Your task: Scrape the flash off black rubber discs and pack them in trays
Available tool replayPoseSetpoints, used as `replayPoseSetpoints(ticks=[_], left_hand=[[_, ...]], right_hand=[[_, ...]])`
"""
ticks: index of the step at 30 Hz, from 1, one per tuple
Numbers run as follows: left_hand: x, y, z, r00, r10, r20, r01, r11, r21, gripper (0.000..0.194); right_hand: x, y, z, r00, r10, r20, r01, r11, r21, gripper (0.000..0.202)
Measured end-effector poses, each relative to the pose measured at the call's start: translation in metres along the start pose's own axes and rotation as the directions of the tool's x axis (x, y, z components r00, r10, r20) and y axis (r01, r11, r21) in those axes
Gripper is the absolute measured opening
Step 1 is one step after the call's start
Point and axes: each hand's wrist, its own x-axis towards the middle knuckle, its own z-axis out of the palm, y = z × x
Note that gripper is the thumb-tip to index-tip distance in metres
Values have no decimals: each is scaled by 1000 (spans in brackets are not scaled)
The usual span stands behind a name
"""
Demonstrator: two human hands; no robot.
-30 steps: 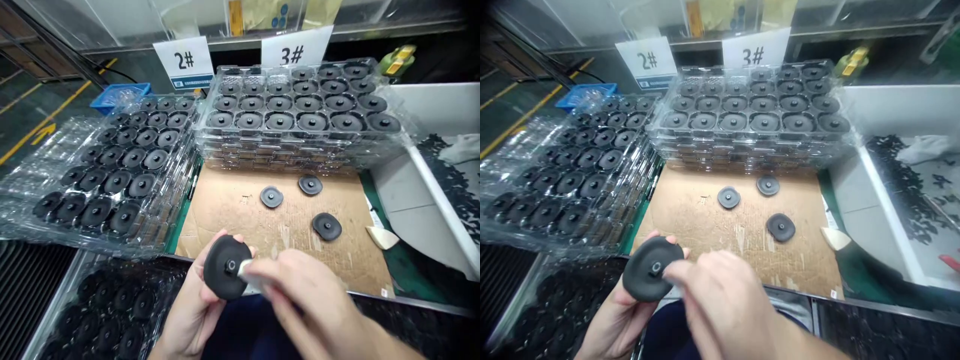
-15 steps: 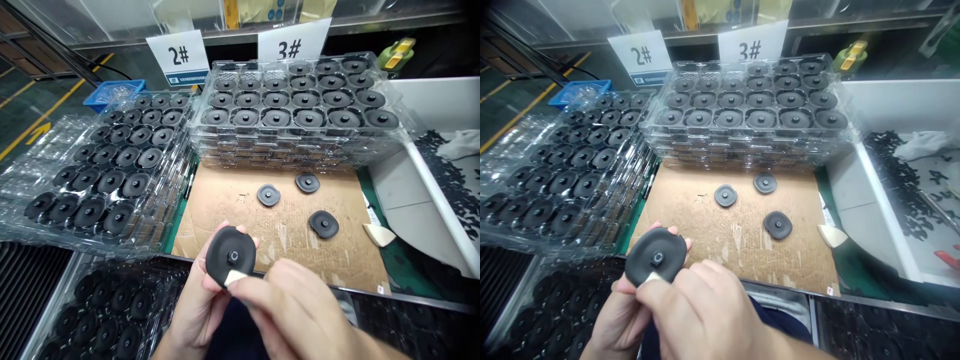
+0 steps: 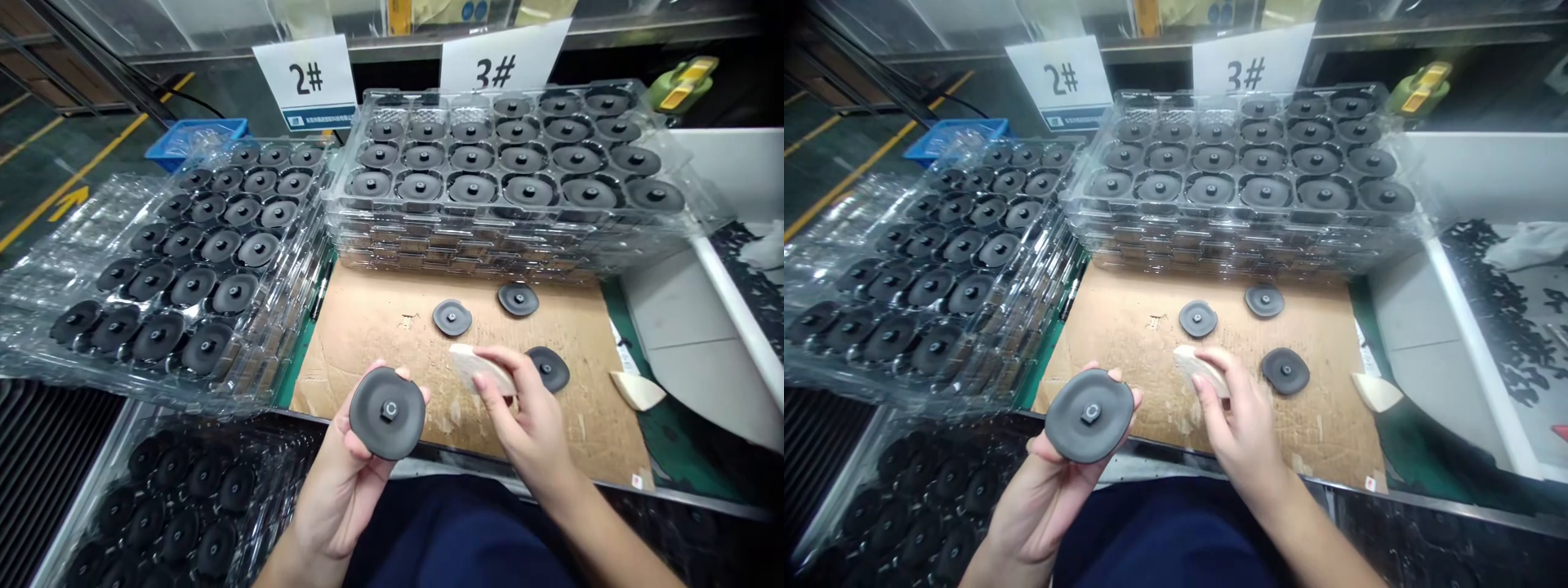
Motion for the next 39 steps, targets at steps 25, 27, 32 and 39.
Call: replayPoseSetpoints(ticks=[25, 27, 32, 39], left_hand=[[8, 4, -23, 1000, -10, -16, 9, 998, -62, 47], [8, 8, -26, 999, -30, 29, 33, 994, -106, 48], [8, 14, -23, 998, -16, 54, 22, 993, -119, 43], [2, 5, -6, 999, -37, -4, 37, 999, -5, 38]], right_hand=[[24, -27, 2, 959, 23, 282, -83, 976, 201, 21], [12, -4, 12, 957, 68, 283, -108, 986, 126, 22], [-4, 9, 22, 935, 63, 350, -71, 997, 11, 25], [19, -90, -6, 946, -304, 111, 300, 952, 52, 37]])
